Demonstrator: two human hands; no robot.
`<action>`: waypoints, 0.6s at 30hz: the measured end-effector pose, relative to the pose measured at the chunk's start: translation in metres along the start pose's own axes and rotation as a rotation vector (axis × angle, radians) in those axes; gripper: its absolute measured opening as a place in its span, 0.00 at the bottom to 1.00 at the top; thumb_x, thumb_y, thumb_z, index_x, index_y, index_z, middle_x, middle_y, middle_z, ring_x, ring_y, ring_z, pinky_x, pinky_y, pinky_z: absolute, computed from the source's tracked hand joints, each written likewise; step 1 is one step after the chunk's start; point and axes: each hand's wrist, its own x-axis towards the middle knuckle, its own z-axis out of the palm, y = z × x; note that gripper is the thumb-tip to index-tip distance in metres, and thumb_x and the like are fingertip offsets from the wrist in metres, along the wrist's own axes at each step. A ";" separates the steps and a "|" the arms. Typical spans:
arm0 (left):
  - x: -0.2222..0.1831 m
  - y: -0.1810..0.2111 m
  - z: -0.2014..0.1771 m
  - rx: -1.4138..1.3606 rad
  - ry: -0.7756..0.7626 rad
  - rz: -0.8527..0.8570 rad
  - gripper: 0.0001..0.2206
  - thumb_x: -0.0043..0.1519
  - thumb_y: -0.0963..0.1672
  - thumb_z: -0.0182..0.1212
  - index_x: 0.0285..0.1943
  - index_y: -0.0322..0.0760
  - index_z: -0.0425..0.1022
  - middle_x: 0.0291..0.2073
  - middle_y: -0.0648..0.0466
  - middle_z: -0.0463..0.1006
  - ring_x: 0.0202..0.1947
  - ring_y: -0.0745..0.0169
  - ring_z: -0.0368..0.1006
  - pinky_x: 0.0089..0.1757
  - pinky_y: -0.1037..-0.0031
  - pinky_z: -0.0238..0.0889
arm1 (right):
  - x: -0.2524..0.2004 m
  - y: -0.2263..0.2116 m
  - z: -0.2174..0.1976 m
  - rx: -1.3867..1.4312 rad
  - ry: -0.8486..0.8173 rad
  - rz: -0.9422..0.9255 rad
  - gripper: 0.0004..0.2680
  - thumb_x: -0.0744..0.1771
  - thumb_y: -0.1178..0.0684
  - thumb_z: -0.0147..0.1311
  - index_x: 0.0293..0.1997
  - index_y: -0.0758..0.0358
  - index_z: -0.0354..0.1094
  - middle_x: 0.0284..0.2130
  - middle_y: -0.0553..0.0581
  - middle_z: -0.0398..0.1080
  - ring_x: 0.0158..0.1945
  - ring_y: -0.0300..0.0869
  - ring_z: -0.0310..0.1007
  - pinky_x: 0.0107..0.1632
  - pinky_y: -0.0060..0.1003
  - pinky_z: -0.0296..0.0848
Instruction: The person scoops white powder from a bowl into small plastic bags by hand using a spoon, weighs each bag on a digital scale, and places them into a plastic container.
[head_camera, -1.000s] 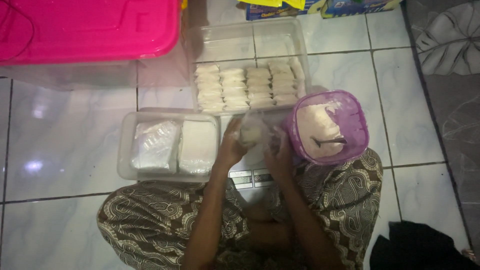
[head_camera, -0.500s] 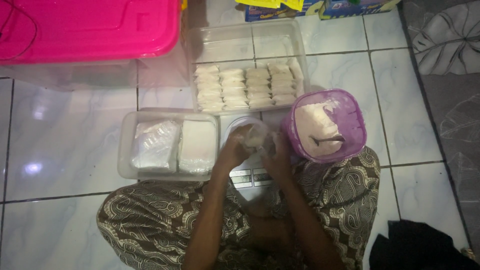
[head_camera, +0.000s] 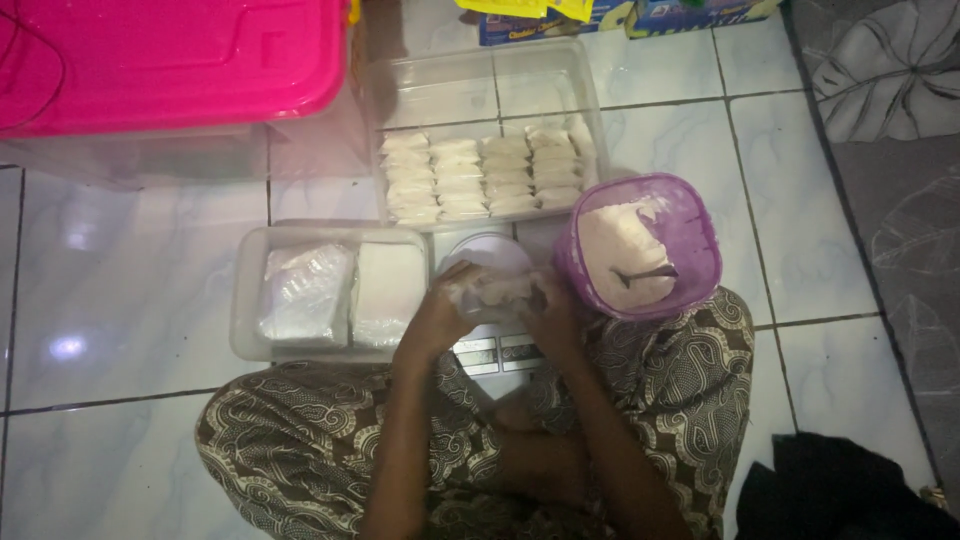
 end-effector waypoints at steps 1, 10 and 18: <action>-0.001 -0.014 0.004 0.000 -0.001 0.000 0.20 0.49 0.39 0.72 0.52 0.37 0.79 0.40 0.47 0.80 0.45 0.47 0.76 0.49 0.60 0.69 | 0.000 -0.002 -0.002 0.000 0.000 0.001 0.18 0.61 0.52 0.65 0.54 0.68 0.69 0.49 0.68 0.69 0.60 0.58 0.68 0.65 0.50 0.62; -0.005 -0.041 0.011 -0.072 0.038 0.036 0.13 0.53 0.38 0.70 0.48 0.36 0.81 0.38 0.44 0.81 0.42 0.43 0.78 0.46 0.57 0.71 | 0.003 -0.034 -0.016 0.039 0.037 -0.116 0.13 0.63 0.54 0.63 0.51 0.64 0.71 0.48 0.64 0.71 0.60 0.55 0.69 0.66 0.49 0.61; -0.004 -0.017 -0.002 -0.053 0.052 0.055 0.11 0.54 0.37 0.67 0.46 0.34 0.81 0.37 0.43 0.81 0.42 0.40 0.78 0.44 0.56 0.71 | 0.008 0.003 -0.005 -0.041 0.144 -0.314 0.08 0.65 0.55 0.61 0.47 0.61 0.73 0.44 0.60 0.73 0.55 0.52 0.74 0.63 0.45 0.65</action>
